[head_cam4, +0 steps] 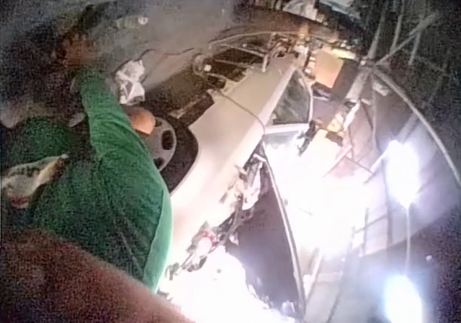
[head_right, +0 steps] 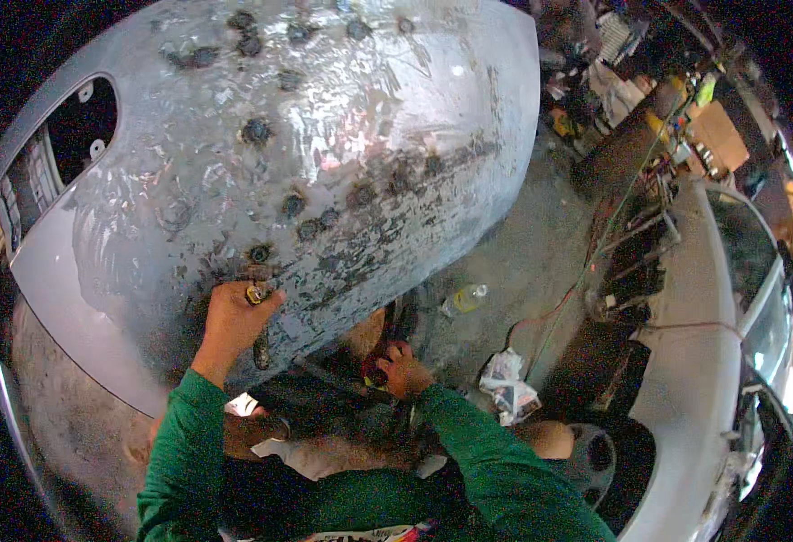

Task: Using a blowtorch, scraper, and sanding pad to repair a car door.

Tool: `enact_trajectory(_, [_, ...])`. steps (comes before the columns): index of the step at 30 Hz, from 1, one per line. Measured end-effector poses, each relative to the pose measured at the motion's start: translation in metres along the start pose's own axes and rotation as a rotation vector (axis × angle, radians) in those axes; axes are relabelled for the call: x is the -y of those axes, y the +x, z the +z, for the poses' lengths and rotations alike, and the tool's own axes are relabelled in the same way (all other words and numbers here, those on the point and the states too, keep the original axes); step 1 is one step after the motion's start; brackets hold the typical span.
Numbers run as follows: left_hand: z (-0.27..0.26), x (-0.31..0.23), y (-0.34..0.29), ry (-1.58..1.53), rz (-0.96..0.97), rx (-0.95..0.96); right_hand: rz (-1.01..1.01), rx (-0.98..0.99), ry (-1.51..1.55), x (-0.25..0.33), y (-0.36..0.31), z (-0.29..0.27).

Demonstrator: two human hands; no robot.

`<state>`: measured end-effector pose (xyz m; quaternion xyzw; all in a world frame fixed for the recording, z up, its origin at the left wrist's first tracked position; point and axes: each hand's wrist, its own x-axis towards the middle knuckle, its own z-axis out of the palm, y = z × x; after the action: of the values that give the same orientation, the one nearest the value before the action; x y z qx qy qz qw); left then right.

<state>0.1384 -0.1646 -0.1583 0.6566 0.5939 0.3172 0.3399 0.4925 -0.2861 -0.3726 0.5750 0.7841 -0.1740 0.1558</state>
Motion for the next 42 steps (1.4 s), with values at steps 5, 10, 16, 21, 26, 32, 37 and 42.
enact_trajectory(5, [-0.01,-0.02,0.0,0.126,0.008,0.091,0.409,-0.559,0.558,-0.049,0.019,-0.015])
enact_trajectory(10, [-0.02,0.002,-0.006,0.211,0.037,0.057,0.221,-1.1,1.205,-0.002,0.075,-0.168])
enact_trajectory(16, [-0.011,0.007,-0.003,0.207,0.148,-0.042,-0.317,-1.022,0.173,0.118,0.119,-0.233])
enact_trajectory(21, [-0.046,-0.006,-0.001,0.136,0.001,-0.029,-0.374,-0.769,-0.001,0.055,0.115,-0.204])
enact_trajectory(26, [-0.05,-0.008,0.002,0.122,-0.026,-0.103,0.184,-1.277,0.476,0.044,0.148,-0.2])
enact_trajectory(32, [-0.059,-0.018,0.001,0.045,0.015,-0.166,-0.196,-1.141,0.109,0.035,0.142,-0.216])
enact_trajectory(37, [-0.061,0.009,-0.005,0.028,0.032,-0.222,-0.422,-0.858,0.083,0.136,0.118,-0.194])
enact_trajectory(42, [-0.06,-0.018,-0.003,0.025,0.083,-0.223,-0.134,-0.986,0.151,0.062,0.145,-0.205])
